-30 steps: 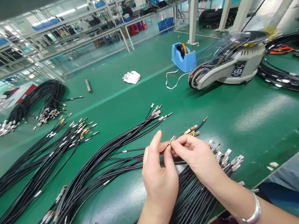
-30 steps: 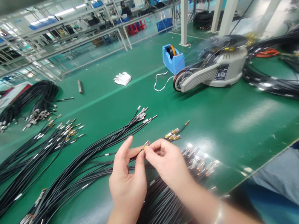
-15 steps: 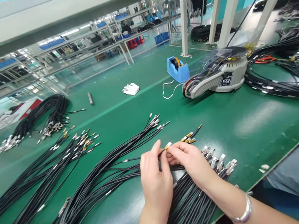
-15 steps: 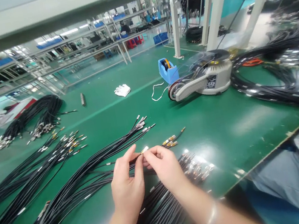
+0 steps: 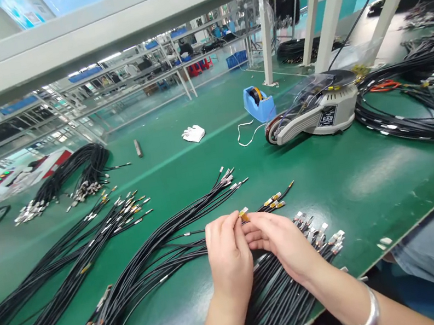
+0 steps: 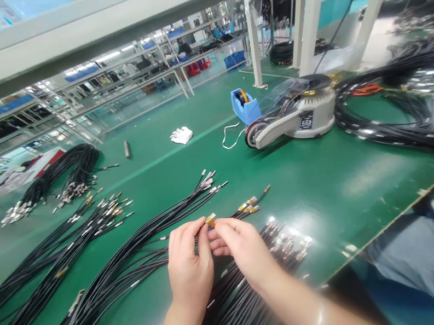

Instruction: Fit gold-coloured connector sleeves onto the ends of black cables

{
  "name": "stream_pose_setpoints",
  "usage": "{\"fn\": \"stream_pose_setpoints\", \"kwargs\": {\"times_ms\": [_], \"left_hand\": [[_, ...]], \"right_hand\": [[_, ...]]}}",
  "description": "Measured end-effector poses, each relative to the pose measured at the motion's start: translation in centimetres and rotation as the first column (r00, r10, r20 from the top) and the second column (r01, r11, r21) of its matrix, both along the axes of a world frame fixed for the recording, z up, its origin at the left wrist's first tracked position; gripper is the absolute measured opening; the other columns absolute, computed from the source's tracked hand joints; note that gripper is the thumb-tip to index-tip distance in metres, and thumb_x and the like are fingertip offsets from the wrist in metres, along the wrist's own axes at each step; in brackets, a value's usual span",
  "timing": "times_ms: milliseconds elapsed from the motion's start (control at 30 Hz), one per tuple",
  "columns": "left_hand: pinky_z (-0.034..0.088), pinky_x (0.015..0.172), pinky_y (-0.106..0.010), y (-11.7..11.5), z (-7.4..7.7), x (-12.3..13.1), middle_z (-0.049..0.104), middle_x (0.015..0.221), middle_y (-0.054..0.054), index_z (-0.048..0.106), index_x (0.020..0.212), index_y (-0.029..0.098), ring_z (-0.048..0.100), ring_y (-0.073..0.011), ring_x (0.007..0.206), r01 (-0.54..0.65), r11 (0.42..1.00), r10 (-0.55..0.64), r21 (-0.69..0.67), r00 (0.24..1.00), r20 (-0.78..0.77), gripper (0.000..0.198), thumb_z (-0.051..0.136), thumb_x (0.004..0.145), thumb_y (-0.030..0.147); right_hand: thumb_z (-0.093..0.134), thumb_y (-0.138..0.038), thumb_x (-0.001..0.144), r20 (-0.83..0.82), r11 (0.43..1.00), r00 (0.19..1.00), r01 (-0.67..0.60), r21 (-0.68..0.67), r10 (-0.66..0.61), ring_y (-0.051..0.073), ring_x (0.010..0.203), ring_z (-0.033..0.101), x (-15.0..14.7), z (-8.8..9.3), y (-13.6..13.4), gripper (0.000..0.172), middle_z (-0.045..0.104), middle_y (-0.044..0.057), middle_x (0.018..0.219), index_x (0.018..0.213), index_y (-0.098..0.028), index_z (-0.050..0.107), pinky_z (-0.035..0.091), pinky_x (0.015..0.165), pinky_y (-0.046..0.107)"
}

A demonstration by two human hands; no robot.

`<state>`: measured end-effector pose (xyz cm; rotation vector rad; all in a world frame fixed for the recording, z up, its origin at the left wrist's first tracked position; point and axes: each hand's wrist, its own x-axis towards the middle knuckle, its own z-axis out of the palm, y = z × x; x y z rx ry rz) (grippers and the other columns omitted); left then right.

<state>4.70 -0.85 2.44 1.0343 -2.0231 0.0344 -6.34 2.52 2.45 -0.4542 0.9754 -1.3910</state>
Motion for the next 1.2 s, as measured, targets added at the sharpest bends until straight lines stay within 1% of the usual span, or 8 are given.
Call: {"fn": "stream_pose_setpoints", "kwargs": {"times_ms": [100,200,300,533,700,900,1200], "left_hand": [[0.046,0.078,-0.031,0.0,0.3,-0.1,0.062,0.091,-0.007,0.060,0.099,0.015,0.054,-0.0165,0.086,-0.016,1.000,0.016,0.001,1.000,0.001,0.014,0.053,0.087,0.013],[0.045,0.079,-0.030,0.1,0.4,-0.1,0.061,0.091,-0.007,0.059,0.101,0.014,0.053,-0.0156,0.086,-0.006,1.000,0.006,0.004,1.000,0.009,0.016,0.054,0.086,0.011],[0.045,0.078,-0.029,0.1,0.4,-0.1,0.061,0.090,-0.006,0.059,0.099,0.014,0.053,-0.0148,0.086,-0.002,1.000,0.002,-0.001,1.000,-0.006,0.015,0.055,0.085,0.010],[0.045,0.078,-0.028,0.0,0.2,0.1,0.061,0.090,-0.005,0.063,0.098,0.015,0.054,-0.0137,0.085,0.016,0.999,-0.014,0.049,0.999,-0.041,0.015,0.057,0.085,0.011],[0.045,0.073,-0.028,0.0,0.5,0.3,0.061,0.084,-0.004,0.066,0.098,0.015,0.052,-0.0138,0.079,0.010,1.000,-0.009,0.029,1.000,-0.017,0.018,0.060,0.082,0.011],[0.044,0.070,-0.027,0.2,0.7,0.3,0.061,0.078,-0.003,0.065,0.090,0.013,0.052,-0.0130,0.074,0.011,0.999,-0.009,0.048,0.999,-0.045,0.010,0.061,0.081,0.010],[0.042,0.068,-0.027,0.3,0.7,0.2,0.058,0.075,-0.003,0.064,0.088,0.013,0.050,-0.0129,0.072,0.005,1.000,-0.004,0.025,0.999,-0.044,0.009,0.061,0.081,0.009]], "right_hand": [[0.067,-0.044,0.076,0.022,1.000,1.000,0.012,0.026,-0.012,0.016,0.072,0.062,-0.2,0.4,0.3,0.042,0.067,0.009,0.085,0.100,-0.011,0.063,0.049,0.068,0.028],[0.070,-0.047,0.072,-0.048,0.997,0.996,0.076,-0.002,-0.076,0.014,0.073,0.060,-0.2,0.4,0.2,0.042,0.065,0.007,0.087,0.094,-0.013,0.063,0.050,0.065,0.026],[0.073,-0.045,0.069,-0.097,0.995,0.990,0.096,-0.025,-0.098,0.013,0.074,0.058,0.1,0.2,-0.2,0.039,0.061,0.004,0.083,0.088,-0.013,0.061,0.049,0.063,0.023],[0.070,-0.042,0.074,-0.143,0.991,0.982,0.119,-0.053,-0.126,0.010,0.068,0.055,0.7,-0.8,-0.6,0.031,0.061,0.001,0.076,0.081,-0.013,0.063,0.048,0.066,0.023],[0.070,-0.039,0.075,-0.174,0.987,0.972,0.149,-0.064,-0.158,0.010,0.070,0.055,0.6,-0.9,-0.1,0.027,0.063,0.000,0.074,0.080,-0.014,0.064,0.047,0.070,0.023],[0.070,-0.038,0.076,-0.170,0.983,0.971,0.156,-0.092,-0.170,0.011,0.075,0.057,1.0,-0.7,0.2,0.025,0.066,0.001,0.082,0.085,-0.015,0.066,0.047,0.074,0.023],[0.071,-0.039,0.074,-0.152,0.984,0.973,0.166,-0.062,-0.173,0.010,0.071,0.056,0.9,-0.4,0.5,0.026,0.064,0.000,0.078,0.084,-0.015,0.066,0.047,0.071,0.023]]}}
